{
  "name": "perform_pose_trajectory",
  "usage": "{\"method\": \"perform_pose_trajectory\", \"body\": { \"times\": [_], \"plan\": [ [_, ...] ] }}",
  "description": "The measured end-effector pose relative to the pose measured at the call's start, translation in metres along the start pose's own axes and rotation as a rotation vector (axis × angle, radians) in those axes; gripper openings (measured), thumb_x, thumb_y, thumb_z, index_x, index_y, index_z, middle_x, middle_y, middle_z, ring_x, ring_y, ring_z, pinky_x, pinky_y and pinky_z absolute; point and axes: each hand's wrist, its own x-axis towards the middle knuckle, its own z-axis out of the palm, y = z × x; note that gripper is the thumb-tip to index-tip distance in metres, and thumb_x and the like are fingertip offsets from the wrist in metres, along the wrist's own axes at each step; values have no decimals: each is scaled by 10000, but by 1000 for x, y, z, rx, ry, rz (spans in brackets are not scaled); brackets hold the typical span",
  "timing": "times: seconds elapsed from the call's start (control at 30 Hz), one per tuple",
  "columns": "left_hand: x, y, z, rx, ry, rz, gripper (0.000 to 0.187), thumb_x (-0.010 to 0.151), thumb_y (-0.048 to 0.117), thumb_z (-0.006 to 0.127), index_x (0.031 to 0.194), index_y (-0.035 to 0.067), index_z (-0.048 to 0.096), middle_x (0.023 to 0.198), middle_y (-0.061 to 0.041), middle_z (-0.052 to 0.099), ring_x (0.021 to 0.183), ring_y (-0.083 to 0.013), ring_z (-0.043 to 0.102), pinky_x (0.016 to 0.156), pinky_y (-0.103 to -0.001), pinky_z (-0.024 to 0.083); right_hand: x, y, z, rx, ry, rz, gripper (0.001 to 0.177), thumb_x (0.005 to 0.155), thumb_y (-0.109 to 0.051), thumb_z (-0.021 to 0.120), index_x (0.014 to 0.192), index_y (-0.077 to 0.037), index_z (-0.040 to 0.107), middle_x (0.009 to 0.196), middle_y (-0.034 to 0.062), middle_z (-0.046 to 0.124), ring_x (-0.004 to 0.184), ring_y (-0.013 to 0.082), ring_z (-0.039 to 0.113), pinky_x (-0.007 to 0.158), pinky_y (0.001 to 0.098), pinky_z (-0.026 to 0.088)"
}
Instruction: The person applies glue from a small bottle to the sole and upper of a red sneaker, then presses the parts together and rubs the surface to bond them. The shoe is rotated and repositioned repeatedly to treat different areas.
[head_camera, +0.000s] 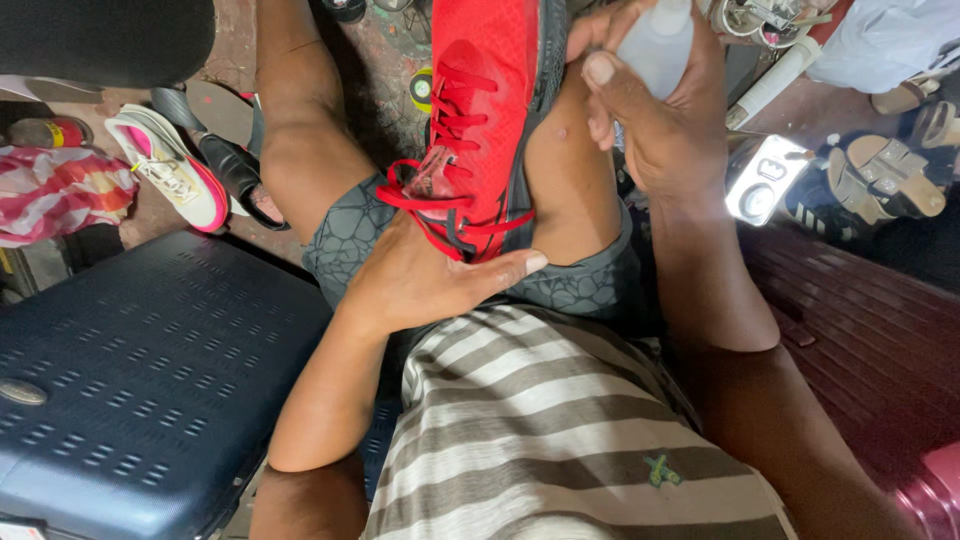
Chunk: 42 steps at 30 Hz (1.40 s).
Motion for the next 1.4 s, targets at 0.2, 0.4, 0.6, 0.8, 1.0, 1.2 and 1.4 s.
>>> {"method": "perform_pose_trajectory", "body": {
  "times": [0.2, 0.4, 0.6, 0.8, 1.0, 1.2, 1.4],
  "plan": [
    [-4, 12, -9, -139, -71, -10, 427, 831, 401, 841, 924, 40, 633, 841, -112, 639, 793, -294, 633, 751, -431, 525, -8, 8, -7, -30, -72, -98, 252, 1095, -90, 742, 1162, -15, 511, 1104, 172, 667, 642, 112, 592, 530, 216, 468],
    [-17, 34, 9, -76, 84, 215, 354, 892, 336, 839, 977, 70, 621, 1001, -128, 635, 918, -330, 613, 889, -462, 498, -18, 34, -10, 25, -36, -38, 255, 1079, -225, 714, 1119, -42, 542, 980, 42, 558, 712, 65, 533, 646, 211, 459],
    [-24, 43, 35, -100, 52, 70, 349, 914, 343, 817, 1034, 58, 657, 953, -111, 659, 909, -340, 652, 836, -444, 528, -20, 59, -7, 322, -56, -16, 483, 1046, -378, 715, 1323, -34, 519, 1159, -14, 518, 1118, 83, 480, 1063, 309, 375],
    [-21, 41, 53, -41, 189, 190, 368, 946, 319, 813, 1135, 51, 646, 1041, -139, 664, 988, -371, 656, 863, -473, 522, -18, 60, 6, 449, -38, 10, 624, 1041, -350, 729, 1494, -38, 434, 1471, 54, 510, 1442, 182, 480, 1276, 393, 349],
    [-23, 37, 54, -19, 303, 222, 528, 949, 317, 819, 1302, 3, 583, 1127, -165, 660, 993, -387, 652, 869, -438, 540, -16, 42, 16, 70, 27, -173, 322, 1077, -315, 697, 1067, -29, 549, 988, 19, 495, 930, 88, 461, 883, 282, 375],
    [-21, 31, 55, 31, 361, 247, 588, 946, 303, 822, 1353, -27, 555, 1154, -190, 646, 1059, -399, 636, 910, -438, 538, -26, 21, 19, -130, 56, -131, 329, 1081, -321, 691, 1133, -24, 559, 988, 24, 566, 623, 45, 512, 572, 194, 408],
    [-29, 16, 42, -146, 167, 234, 442, 902, 321, 870, 1168, 60, 632, 1093, -118, 685, 1026, -319, 684, 923, -411, 549, -22, 28, 9, 45, 20, -92, 485, 1067, -360, 725, 1301, 36, 573, 877, 0, 596, 607, 38, 476, 535, 182, 357]
  ]
}}
